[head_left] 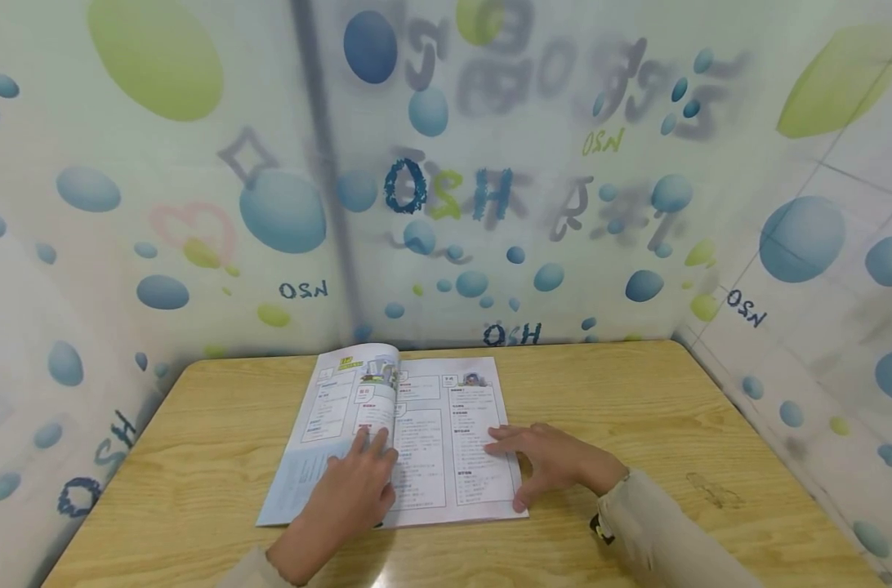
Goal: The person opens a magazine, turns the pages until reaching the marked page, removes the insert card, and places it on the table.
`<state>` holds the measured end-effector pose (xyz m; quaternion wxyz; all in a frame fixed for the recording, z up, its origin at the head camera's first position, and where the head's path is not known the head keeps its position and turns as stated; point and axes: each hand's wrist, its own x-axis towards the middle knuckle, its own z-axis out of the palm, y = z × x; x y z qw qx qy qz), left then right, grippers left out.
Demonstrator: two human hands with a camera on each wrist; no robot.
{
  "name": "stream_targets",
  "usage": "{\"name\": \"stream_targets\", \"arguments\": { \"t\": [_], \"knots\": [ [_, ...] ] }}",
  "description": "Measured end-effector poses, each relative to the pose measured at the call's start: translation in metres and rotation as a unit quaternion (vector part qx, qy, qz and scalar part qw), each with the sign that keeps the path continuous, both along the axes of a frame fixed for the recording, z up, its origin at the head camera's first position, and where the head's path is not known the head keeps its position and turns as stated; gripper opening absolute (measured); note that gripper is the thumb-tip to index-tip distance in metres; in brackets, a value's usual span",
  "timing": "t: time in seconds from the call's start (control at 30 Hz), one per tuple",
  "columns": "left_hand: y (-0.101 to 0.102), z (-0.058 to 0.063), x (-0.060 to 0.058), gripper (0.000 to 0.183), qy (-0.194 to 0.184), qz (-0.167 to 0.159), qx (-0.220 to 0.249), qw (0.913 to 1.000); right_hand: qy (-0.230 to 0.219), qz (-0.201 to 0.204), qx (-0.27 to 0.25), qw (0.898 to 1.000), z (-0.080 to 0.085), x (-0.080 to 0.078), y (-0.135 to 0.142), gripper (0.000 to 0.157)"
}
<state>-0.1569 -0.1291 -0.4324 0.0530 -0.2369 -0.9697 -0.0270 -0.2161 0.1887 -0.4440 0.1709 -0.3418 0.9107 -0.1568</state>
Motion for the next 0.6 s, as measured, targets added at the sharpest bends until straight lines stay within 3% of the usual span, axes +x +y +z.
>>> {"name": "stream_targets", "arguments": {
  "t": [0.17,0.37,0.6],
  "knots": [
    [-0.0006,-0.0011,-0.0013,0.032,0.017,-0.004,-0.010,0.9998,0.005,-0.002,0.000,1.000,-0.0005,-0.0006,-0.0006,0.081],
    [-0.0007,-0.0055,-0.0042,0.036,0.075,-0.020,-0.030,0.9965,0.008,-0.006,0.000,1.000,-0.0010,-0.0011,-0.0022,0.078],
    [0.0008,-0.0081,-0.0031,0.048,0.113,-0.043,-0.017,0.9926,0.015,-0.006,-0.007,1.000,-0.0013,-0.0015,-0.0037,0.075]
  ]
}}
